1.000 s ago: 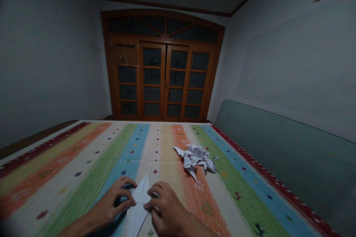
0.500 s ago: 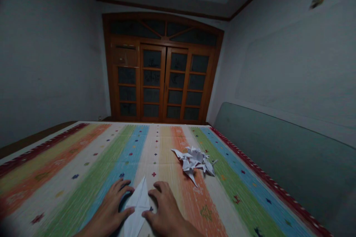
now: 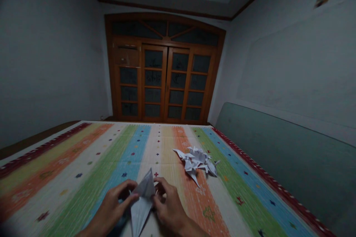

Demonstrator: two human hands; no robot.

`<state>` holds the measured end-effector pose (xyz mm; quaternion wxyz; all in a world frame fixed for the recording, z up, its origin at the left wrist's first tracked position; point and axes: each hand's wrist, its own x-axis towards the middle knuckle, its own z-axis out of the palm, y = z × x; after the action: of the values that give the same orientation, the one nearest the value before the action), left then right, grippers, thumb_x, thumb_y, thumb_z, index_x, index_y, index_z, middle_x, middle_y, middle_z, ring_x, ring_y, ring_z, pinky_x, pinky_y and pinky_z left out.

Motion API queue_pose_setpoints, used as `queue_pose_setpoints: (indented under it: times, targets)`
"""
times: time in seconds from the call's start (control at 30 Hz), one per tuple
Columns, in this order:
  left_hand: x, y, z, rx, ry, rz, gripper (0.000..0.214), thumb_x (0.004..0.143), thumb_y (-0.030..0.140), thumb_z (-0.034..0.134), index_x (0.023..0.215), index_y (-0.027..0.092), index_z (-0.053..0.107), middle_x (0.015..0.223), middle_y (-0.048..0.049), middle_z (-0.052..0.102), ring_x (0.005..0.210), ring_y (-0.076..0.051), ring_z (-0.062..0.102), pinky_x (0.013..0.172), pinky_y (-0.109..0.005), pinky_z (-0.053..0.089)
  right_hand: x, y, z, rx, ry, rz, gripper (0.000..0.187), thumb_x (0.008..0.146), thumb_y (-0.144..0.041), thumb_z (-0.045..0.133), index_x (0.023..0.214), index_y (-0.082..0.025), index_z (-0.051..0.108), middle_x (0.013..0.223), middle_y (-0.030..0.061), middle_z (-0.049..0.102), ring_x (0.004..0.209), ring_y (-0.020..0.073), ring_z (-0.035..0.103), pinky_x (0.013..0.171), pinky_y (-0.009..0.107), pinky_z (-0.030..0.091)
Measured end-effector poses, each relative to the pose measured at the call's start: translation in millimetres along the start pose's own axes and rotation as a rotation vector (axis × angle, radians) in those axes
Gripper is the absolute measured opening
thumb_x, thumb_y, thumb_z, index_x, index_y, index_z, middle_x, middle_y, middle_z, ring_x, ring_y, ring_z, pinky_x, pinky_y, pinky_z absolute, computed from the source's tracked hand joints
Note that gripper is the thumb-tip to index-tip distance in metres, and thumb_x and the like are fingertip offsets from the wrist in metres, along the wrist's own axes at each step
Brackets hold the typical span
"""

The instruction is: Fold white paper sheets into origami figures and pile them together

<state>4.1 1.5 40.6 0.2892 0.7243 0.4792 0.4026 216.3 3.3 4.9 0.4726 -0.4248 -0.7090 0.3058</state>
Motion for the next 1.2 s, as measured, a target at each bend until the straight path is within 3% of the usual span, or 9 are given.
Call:
queue_pose_setpoints:
  times: [0.1,0.23,0.43,0.63,0.8,0.9,1.07,1.2]
  targets:
    - [-1.2,2.4,-3.1,-0.006,0.042,0.069,0.017,0.086,0.032,0.061,0.078,0.022,0.072,0.076,-0.0025,0.072,0.065,-0.02,0.064,0.062,-0.029,0.051,0.6,-2.8,-4.7,-0.058,0.083,-0.188,0.027,0.081,-0.01,0.056,0.104,-0.021,0.068,0.084,0.0034,0.071,0.067,0.0174,0.066,0.062,0.026,0.052]
    - [-5.7,2.6,-6.4,-0.125,0.096,0.236,0.018,0.086,0.02,0.055,0.079,0.023,0.072,0.083,-0.0041,0.073,0.07,-0.019,0.069,0.06,-0.026,0.055,-1.5,-6.2,-10.4,-0.114,0.167,-0.458,0.026,0.083,-0.003,0.054,0.095,-0.021,0.068,0.082,0.0045,0.07,0.074,0.0189,0.069,0.065,0.027,0.055]
    - [-8.3,-3.5,-9.7,-0.026,0.113,0.425,0.024,0.09,0.014,0.054,0.082,0.024,0.074,0.087,-0.0055,0.074,0.081,-0.02,0.072,0.074,-0.03,0.058,-0.3,-6.6,-15.9,-0.177,0.199,-0.529,0.028,0.089,-0.002,0.05,0.097,-0.022,0.069,0.085,0.0064,0.07,0.076,0.0203,0.071,0.066,0.029,0.057]
    - [-6.2,-22.6,-7.4,0.075,0.013,0.461,0.03,0.088,0.006,0.047,0.087,0.022,0.073,0.09,-0.0061,0.072,0.082,-0.019,0.07,0.073,-0.028,0.055,-0.9,1.7,-17.5,-0.193,0.098,-0.527,0.032,0.088,-0.002,0.048,0.099,-0.022,0.07,0.091,0.0082,0.069,0.083,0.0201,0.07,0.071,0.028,0.057]
    - [-5.7,-26.8,-3.4,0.239,-0.158,0.371,0.036,0.083,-0.001,0.044,0.085,0.022,0.071,0.091,-0.0065,0.071,0.084,-0.021,0.068,0.074,-0.029,0.052,-3.2,5.4,-17.8,-0.258,-0.148,-0.358,0.033,0.083,-0.002,0.051,0.099,-0.02,0.075,0.092,0.0086,0.07,0.083,0.0198,0.069,0.073,0.028,0.056]
    - [-6.4,-21.8,-3.8,0.351,-0.238,0.353,0.037,0.082,-0.002,0.045,0.09,0.022,0.071,0.096,-0.0085,0.07,0.095,-0.025,0.066,0.082,-0.034,0.051,-4.0,-0.1,-19.3,-0.32,-0.226,-0.32,0.035,0.078,-0.001,0.054,0.098,-0.018,0.077,0.093,0.0094,0.071,0.088,0.0221,0.068,0.078,0.031,0.055]
    - [-8.0,-8.2,-11.8,0.247,-0.355,0.371,0.037,0.085,0.004,0.055,0.113,0.025,0.069,0.113,-0.0088,0.066,0.11,-0.026,0.06,0.097,-0.037,0.047,-4.6,-16.4,-25.1,-0.361,-0.315,-0.237,0.037,0.08,-0.009,0.062,0.113,-0.019,0.074,0.103,0.0106,0.069,0.099,0.0246,0.065,0.089,0.036,0.054]
    - [-6.7,-8.4,-14.8,0.154,-0.412,0.279,0.029,0.085,0.015,0.068,0.112,0.026,0.071,0.115,-0.0064,0.067,0.109,-0.025,0.061,0.098,-0.036,0.046,-5.3,-16.9,-26.6,-0.345,-0.354,-0.154,0.039,0.079,-0.01,0.067,0.116,-0.021,0.074,0.109,0.0092,0.068,0.103,0.0241,0.065,0.094,0.035,0.052]
